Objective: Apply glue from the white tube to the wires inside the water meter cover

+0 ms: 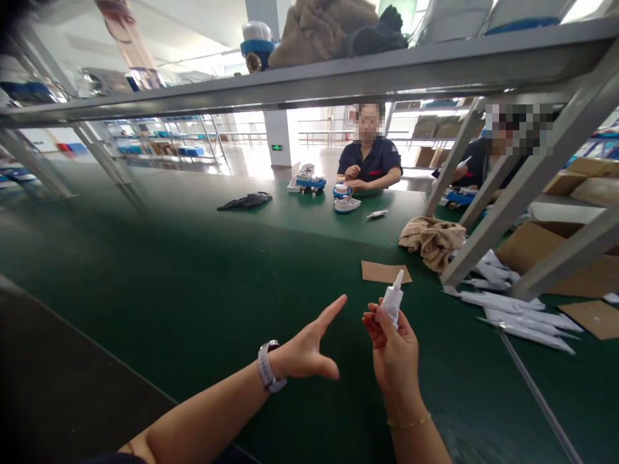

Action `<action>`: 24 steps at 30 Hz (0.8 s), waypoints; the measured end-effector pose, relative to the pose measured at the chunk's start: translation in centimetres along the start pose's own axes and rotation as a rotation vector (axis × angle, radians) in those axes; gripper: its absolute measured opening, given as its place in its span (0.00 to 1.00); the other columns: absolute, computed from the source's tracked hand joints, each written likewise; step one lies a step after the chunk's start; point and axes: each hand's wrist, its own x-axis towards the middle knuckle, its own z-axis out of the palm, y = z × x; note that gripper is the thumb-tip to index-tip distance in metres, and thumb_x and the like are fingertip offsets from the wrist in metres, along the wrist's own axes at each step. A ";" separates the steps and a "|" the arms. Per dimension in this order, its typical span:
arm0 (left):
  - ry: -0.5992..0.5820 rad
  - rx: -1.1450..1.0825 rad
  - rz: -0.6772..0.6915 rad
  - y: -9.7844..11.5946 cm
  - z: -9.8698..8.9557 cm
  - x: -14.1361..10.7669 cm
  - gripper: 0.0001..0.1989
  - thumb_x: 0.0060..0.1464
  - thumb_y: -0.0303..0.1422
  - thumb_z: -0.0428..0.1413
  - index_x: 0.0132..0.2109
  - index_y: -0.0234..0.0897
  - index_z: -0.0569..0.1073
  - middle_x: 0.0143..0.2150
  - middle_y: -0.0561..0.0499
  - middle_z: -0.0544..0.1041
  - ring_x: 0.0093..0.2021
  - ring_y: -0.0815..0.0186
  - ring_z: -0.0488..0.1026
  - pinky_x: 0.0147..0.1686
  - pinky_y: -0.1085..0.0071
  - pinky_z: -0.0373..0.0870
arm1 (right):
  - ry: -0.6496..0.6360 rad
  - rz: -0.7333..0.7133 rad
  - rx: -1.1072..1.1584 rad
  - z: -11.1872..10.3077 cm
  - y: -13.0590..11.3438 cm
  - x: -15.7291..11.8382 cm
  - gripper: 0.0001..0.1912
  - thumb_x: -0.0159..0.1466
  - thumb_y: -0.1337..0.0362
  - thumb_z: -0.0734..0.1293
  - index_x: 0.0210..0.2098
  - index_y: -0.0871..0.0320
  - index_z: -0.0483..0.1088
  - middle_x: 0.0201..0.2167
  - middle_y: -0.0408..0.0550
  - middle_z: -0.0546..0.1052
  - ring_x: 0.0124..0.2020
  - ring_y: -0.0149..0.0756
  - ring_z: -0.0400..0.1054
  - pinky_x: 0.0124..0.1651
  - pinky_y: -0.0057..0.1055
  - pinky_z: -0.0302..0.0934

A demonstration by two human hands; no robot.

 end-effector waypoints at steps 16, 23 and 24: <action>0.296 0.822 0.112 -1.4 -0.4 0.6 0.62 0.38 0.61 0.60 0.70 0.37 0.41 0.71 0.35 0.48 0.71 0.50 0.42 0.67 0.45 0.36 | -0.170 0.043 -0.084 0.4 1.7 -1.2 0.23 0.47 0.55 0.77 0.41 0.56 0.74 0.32 0.42 0.77 0.29 0.28 0.71 0.33 0.26 0.70; 0.212 0.827 0.073 -1.4 0.2 0.4 0.54 0.42 0.59 0.59 0.68 0.35 0.51 0.69 0.37 0.56 0.70 0.51 0.48 0.67 0.47 0.39 | 0.026 -0.082 -0.245 -2.8 0.3 2.4 0.22 0.50 0.56 0.73 0.44 0.52 0.70 0.39 0.39 0.76 0.33 0.27 0.72 0.37 0.26 0.69; 0.200 0.830 0.070 -1.4 0.3 0.4 0.53 0.43 0.59 0.59 0.68 0.35 0.51 0.69 0.37 0.56 0.70 0.51 0.48 0.67 0.47 0.39 | 0.044 -0.090 -0.302 -3.3 0.1 2.9 0.21 0.53 0.57 0.72 0.44 0.53 0.69 0.40 0.40 0.75 0.34 0.28 0.72 0.38 0.27 0.69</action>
